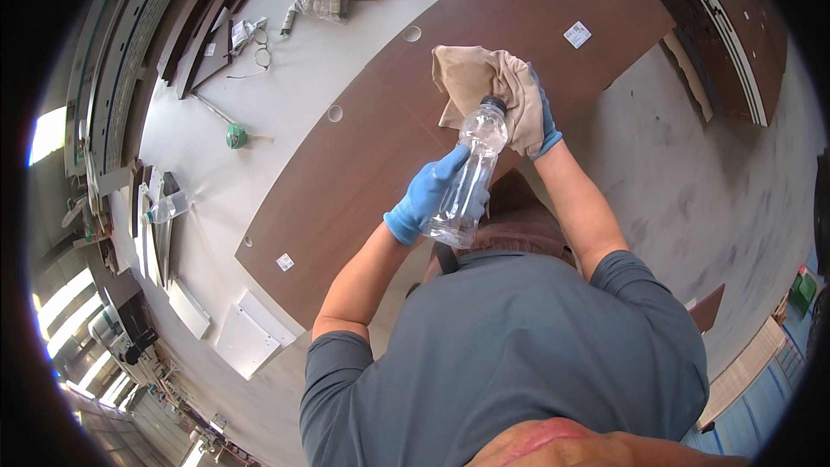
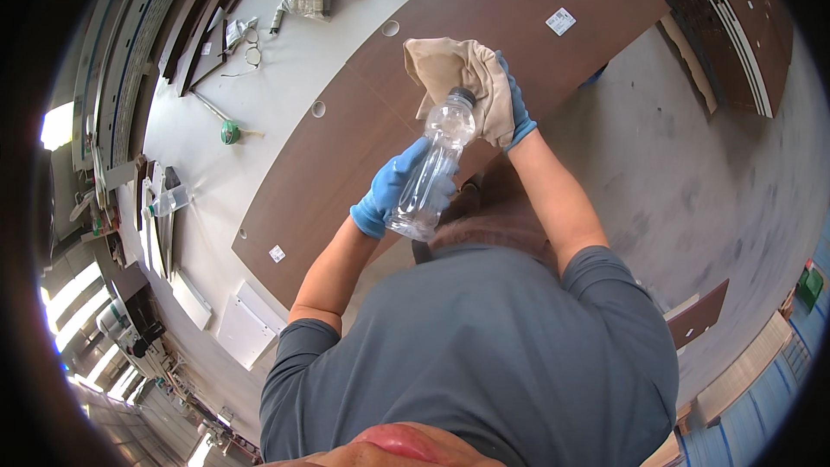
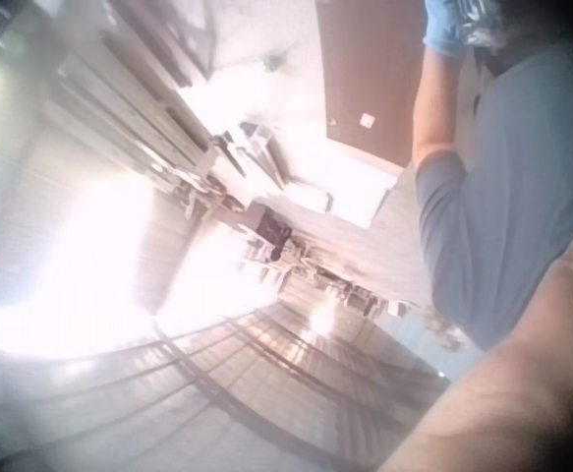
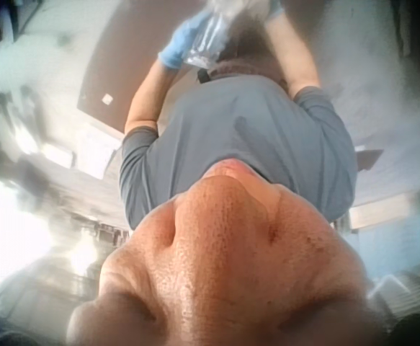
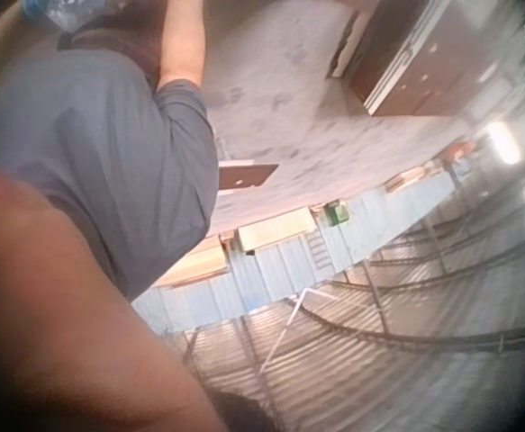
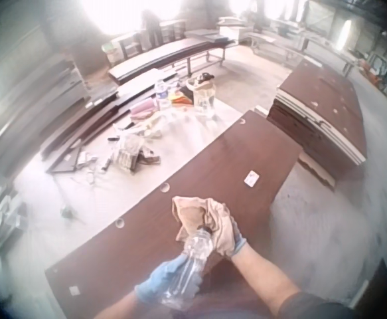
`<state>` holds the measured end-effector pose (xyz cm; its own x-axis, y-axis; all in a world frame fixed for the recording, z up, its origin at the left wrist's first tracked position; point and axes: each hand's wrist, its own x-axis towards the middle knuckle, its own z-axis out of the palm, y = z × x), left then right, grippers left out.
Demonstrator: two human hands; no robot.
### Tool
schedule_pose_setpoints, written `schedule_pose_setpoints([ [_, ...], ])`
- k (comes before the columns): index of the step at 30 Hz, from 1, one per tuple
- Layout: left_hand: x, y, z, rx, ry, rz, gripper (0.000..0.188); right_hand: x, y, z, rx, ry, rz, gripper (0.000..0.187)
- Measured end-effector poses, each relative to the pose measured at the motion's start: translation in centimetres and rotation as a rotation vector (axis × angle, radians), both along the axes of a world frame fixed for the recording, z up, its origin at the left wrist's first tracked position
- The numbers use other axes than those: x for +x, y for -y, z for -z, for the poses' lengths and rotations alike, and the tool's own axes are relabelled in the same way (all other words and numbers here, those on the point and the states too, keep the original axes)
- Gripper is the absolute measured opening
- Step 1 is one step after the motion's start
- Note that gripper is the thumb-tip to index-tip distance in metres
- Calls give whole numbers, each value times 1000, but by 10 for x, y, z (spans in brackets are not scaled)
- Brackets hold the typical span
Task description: The person aligns two brown wood panels on a workbench, wipes their surfaces with a cloth, and applies a brown filler from a tube into the seam between them. They then wipe the seam and surrounding area, flip the panels, and place them against a rack.
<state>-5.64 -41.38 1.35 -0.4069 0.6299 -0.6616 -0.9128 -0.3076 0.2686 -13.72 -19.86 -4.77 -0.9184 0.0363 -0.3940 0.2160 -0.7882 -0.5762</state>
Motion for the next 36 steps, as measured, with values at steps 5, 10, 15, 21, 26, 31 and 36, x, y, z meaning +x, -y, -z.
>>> schedule_pose_setpoints([
  [5,6,-8,9,166,95,-3,68,11,-7,-4,13,2,-42,42],
  [10,3,-7,13,-38,42,-7,80,17,-17,1,38,-68,-186,46],
  [15,-4,-5,22,-256,-255,8,83,8,-21,36,-43,39,-204,51],
  [21,-4,-1,19,-180,-31,-25,80,0,-23,51,345,-281,-298,51],
  [26,3,-8,20,-159,-54,15,77,-8,-19,23,176,-140,-287,50],
  [31,5,-5,31,-198,-113,15,74,-20,-19,10,89,-130,-316,50],
  [36,2,5,37,-302,-167,38,73,-28,-15,18,239,-138,-353,46],
])
